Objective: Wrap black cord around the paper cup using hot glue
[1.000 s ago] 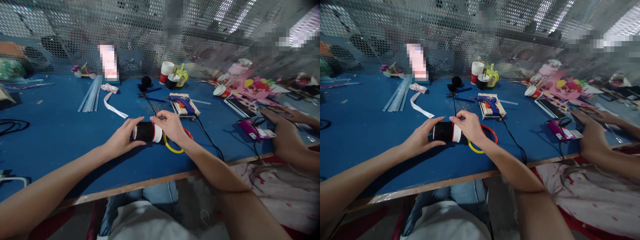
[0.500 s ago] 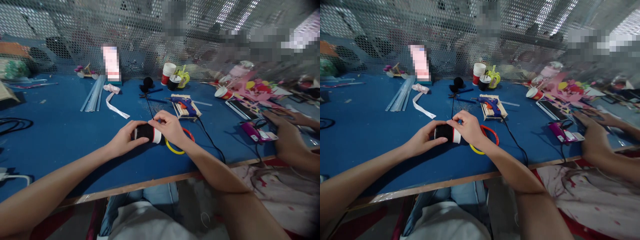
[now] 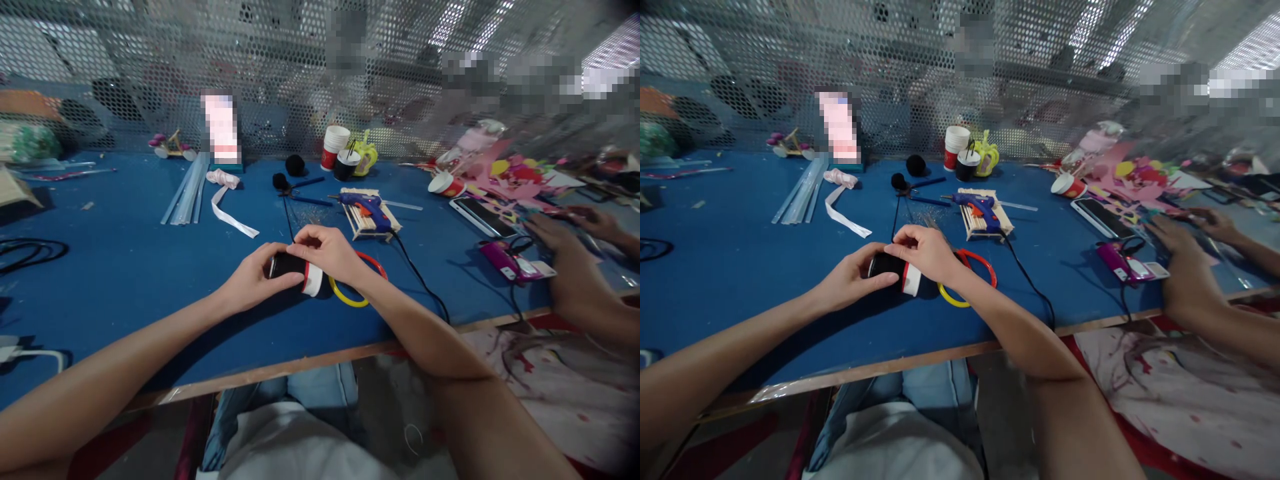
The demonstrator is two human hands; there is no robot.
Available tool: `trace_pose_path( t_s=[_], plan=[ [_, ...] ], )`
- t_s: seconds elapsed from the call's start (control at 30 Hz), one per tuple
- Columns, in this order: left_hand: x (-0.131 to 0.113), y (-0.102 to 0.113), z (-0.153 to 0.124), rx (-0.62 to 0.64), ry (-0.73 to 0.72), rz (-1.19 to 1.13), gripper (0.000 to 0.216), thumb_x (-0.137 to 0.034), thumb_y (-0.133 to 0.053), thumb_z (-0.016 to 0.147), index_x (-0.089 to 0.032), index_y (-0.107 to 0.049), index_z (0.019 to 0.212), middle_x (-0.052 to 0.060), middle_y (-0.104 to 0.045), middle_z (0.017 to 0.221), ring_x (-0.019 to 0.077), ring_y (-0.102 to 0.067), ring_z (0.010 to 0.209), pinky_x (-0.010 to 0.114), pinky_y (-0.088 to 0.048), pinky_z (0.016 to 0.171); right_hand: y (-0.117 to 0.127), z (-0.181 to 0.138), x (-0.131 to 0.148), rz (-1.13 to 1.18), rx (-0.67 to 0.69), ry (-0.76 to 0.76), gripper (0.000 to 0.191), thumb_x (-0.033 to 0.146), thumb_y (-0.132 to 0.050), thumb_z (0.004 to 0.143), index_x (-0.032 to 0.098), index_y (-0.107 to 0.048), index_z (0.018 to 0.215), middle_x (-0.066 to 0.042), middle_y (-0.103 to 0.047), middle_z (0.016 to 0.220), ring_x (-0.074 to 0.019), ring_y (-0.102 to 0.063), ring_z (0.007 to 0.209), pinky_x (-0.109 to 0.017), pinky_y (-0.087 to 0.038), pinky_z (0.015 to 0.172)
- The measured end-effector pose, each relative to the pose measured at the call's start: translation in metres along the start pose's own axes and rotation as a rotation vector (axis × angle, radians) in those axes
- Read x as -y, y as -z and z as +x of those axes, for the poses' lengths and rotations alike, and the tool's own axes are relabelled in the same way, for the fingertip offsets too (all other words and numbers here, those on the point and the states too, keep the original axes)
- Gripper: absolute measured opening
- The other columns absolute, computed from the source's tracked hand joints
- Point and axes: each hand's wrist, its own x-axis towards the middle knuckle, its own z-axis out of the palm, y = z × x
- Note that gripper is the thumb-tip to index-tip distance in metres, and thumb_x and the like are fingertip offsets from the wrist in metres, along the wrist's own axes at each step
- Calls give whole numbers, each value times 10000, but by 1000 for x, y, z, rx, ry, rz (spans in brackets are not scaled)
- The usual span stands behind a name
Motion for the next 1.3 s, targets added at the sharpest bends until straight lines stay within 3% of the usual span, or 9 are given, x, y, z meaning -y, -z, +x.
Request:
trace_pose_path(
  t_s=[0.33, 0.67, 0.8, 0.87, 0.93, 1.0, 1.03, 1.2, 1.3],
  plan=[
    [-8, 0, 1, -23, 52, 49, 346, -448, -540, 786, -175, -537, 998, -5, -567, 793, 117, -471, 657, 236, -373, 581, -4, 0, 5, 47, 72, -57, 271, 429, -629, 704, 166, -567, 714, 21, -543, 640, -81, -460, 574, -217, -372, 523],
    [-7, 0, 2, 5, 37, -39, 268, -344, -529, 796, -174, -523, 1004, 22, -594, 962, 153, -533, 816, 277, -415, 716, -1, 3, 0, 6, 13, -17, 199, 350, -581, 760, 157, -601, 804, -13, -630, 745, -105, -561, 671, -248, -442, 652],
    [-7, 2, 1, 0, 46, -28, 276, -347, -529, 785, -181, -526, 1007, 23, -594, 958, 154, -536, 799, 274, -423, 693, 8, 3, 6, -60, 21, -31, 198, 343, -578, 760, 158, -615, 821, -13, -630, 721, -106, -561, 623, -246, -445, 610],
    [-7, 5, 0, -19, 49, 8, 285, -352, -532, 779, -181, -528, 1007, 25, -593, 946, 150, -531, 776, 271, -423, 674, 25, 3, 12, -118, -98, -45, 229, 375, -562, 769, 159, -610, 827, -16, -623, 705, -102, -548, 555, -243, -435, 553],
    [-7, 7, 0, -44, 49, 54, 288, -354, -530, 777, -184, -528, 1009, 27, -590, 937, 147, -525, 750, 271, -422, 657, 50, 4, 13, -260, -348, -48, 250, 394, -526, 790, 162, -605, 835, -28, -625, 711, -110, -548, 543, -251, -430, 544],
    [-7, 10, -1, -68, 32, 98, 284, -348, -527, 776, -190, -527, 1012, 30, -588, 939, 147, -522, 742, 274, -421, 654, 78, 5, 7, -512, -597, -58, 222, 355, -502, 803, 162, -609, 827, -50, -634, 737, -138, -571, 637, -277, -438, 635],
    [-6, 11, -1, -80, 17, 119, 281, -342, -526, 774, -193, -527, 1013, 31, -586, 942, 149, -523, 747, 276, -422, 657, 91, 6, 2, -636, -628, -111, 204, 333, -514, 790, 158, -613, 822, -68, -642, 772, -157, -579, 684, -291, -435, 662],
    [-6, 13, 0, -118, -22, 202, 286, -329, -530, 763, -198, -528, 1016, 38, -564, 955, 160, -527, 774, 273, -416, 649, 121, 9, -35, -939, -210, -476, 235, 310, -574, 718, 110, -650, 816, -139, -655, 794, -232, -597, 719, -317, -417, 626],
    [-5, 14, 0, -127, -8, 213, 289, -332, -527, 765, -190, -527, 1016, 40, -558, 948, 155, -520, 757, 273, -412, 647, 119, 11, -48, -987, -182, -494, 234, 244, -549, 714, 82, -657, 844, -166, -659, 838, -252, -602, 778, -317, -419, 650]
  ],
)
